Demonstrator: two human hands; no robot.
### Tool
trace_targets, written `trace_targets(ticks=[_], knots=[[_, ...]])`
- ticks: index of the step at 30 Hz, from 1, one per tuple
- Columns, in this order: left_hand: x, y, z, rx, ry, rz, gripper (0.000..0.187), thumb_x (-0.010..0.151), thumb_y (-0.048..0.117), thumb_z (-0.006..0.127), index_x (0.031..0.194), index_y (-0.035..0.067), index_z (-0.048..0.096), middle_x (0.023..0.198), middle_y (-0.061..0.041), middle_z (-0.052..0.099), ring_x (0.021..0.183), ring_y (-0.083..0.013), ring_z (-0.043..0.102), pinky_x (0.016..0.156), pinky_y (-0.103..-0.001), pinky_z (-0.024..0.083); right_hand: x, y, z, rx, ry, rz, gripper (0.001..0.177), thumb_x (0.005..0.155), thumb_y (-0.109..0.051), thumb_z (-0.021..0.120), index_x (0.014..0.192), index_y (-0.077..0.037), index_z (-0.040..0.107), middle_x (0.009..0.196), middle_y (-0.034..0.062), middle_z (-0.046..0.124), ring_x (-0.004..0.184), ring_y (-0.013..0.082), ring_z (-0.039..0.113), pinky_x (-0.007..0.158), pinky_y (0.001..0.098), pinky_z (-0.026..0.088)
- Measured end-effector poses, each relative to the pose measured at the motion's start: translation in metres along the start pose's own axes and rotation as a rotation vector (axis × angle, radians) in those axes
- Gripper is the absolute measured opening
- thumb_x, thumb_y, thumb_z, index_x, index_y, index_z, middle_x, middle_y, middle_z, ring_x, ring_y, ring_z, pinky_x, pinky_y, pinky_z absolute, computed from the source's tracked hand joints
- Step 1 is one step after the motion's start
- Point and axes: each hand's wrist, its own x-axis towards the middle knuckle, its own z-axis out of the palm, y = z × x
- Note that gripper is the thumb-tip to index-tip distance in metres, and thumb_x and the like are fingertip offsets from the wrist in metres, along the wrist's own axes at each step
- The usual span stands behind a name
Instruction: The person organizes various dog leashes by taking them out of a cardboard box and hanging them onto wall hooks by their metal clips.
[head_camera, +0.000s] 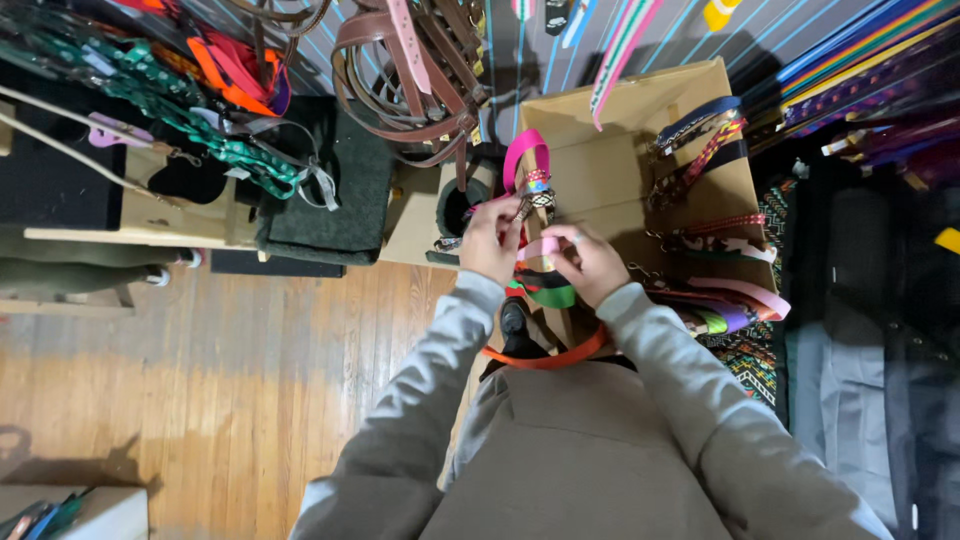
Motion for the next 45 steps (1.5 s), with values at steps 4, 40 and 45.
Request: trace_targets(ticks=[4,40,45], knots=[[0.016,-0.036,0.022,0.207,-0.243,-0.012,0.029,0.088,0.024,0.074,0.113,0.031,0.062,0.104,0.006,0.073,0.105,-0.0236,0.073,0.096,-0.041,0.059,-0.004,-0.018,-0.009,0.122,0.012,0.162,0.048,0.080,-0.014,0.080,0.125,-0.020,0.065,0.102,0.0098,0.074,0.096,0.0316,0.074,0.080,0.0401,0.063],[0.060,-0.050,0.007,0.273,-0.340,0.170,0.021,0.087,0.040,0.075,0.092,0.032,0.056,0.089,0.004,0.074,0.094,-0.0285,0.075,0.089,-0.047,0.059,0.077,-0.038,-0.038,0.011,0.301,0.245,0.010,0.097,-0.028,0.074,0.107,-0.026,0.072,0.094,-0.0030,0.078,0.090,0.0166,0.076,0.082,0.0353,0.059],[0.061,-0.041,0.003,0.163,-0.361,-0.001,0.014,0.094,0.037,0.064,0.097,0.032,0.051,0.085,0.000,0.077,0.096,-0.0330,0.074,0.095,-0.051,0.056,0.062,-0.033,-0.026,-0.031,0.236,0.364,0.014,0.094,-0.032,0.073,0.108,-0.030,0.073,0.099,-0.0035,0.078,0.099,0.0229,0.074,0.088,0.0414,0.058]])
